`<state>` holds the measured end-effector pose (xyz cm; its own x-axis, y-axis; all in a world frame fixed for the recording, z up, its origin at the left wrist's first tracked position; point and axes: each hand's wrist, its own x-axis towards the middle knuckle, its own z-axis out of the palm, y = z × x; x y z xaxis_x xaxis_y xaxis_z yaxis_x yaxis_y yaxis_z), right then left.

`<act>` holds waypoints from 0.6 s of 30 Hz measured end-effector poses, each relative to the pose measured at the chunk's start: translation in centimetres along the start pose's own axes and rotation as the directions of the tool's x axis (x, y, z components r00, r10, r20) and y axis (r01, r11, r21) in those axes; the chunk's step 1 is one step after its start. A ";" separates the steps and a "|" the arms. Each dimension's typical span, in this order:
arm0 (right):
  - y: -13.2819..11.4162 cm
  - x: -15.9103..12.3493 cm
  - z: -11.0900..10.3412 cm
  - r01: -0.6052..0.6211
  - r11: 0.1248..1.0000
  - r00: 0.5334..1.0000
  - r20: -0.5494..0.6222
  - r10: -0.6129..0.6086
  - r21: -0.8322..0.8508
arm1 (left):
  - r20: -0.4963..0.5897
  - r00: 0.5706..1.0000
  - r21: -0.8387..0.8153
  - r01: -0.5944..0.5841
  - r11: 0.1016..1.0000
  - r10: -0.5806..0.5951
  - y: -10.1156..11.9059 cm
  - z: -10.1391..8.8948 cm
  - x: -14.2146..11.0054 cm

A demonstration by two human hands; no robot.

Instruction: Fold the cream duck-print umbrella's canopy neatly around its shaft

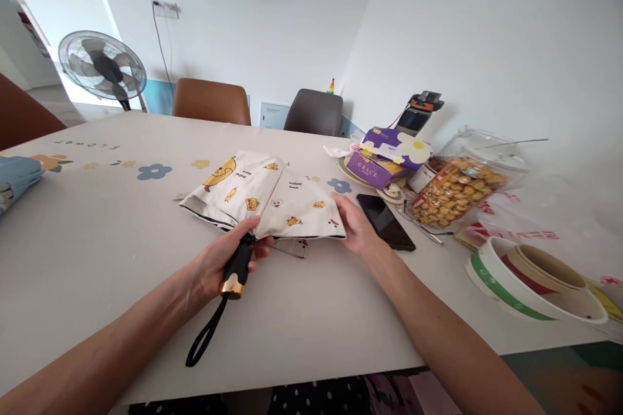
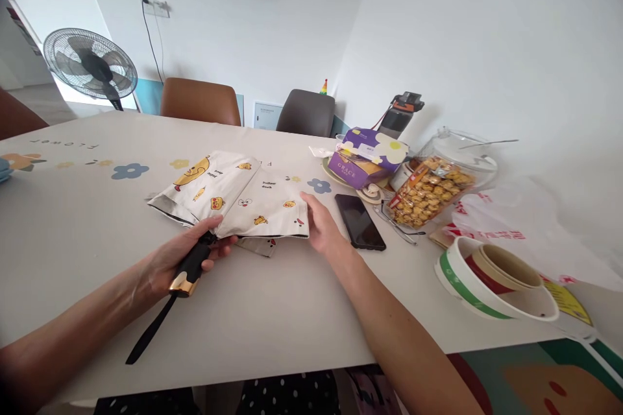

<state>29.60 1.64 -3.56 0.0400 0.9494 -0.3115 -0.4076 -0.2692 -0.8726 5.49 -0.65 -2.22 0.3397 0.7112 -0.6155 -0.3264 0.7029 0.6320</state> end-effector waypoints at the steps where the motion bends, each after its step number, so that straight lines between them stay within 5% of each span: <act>1: 0.2 0.0 0.0 -0.040 0.999 0.999 0.008 0.040 -0.028 | -0.003 1.000 0.003 -0.007 1.000 0.007 0.0 0.0 0.0; 5: 0.1 0.0 0.0 -0.078 0.988 0.997 -0.035 0.073 -0.136 | -0.046 0.998 0.023 -0.029 0.999 0.030 0.0 0.2 -0.2; 10: -0.6 -0.1 -0.3 0.132 0.986 0.989 -0.051 -0.137 -0.101 | -0.045 0.999 0.022 -0.024 0.999 0.025 0.0 0.3 -0.4; 18: -2.4 -0.8 2.3 0.264 0.958 0.959 -0.076 -0.274 -0.111 | 0.030 0.999 0.012 -0.012 1.000 0.012 -0.1 0.1 -0.2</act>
<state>28.45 1.95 -0.31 0.2193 0.9716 -0.0887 -0.2785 -0.0248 -0.9601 5.50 -0.88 -2.14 0.3622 0.7188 -0.5934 -0.3197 0.6938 0.6453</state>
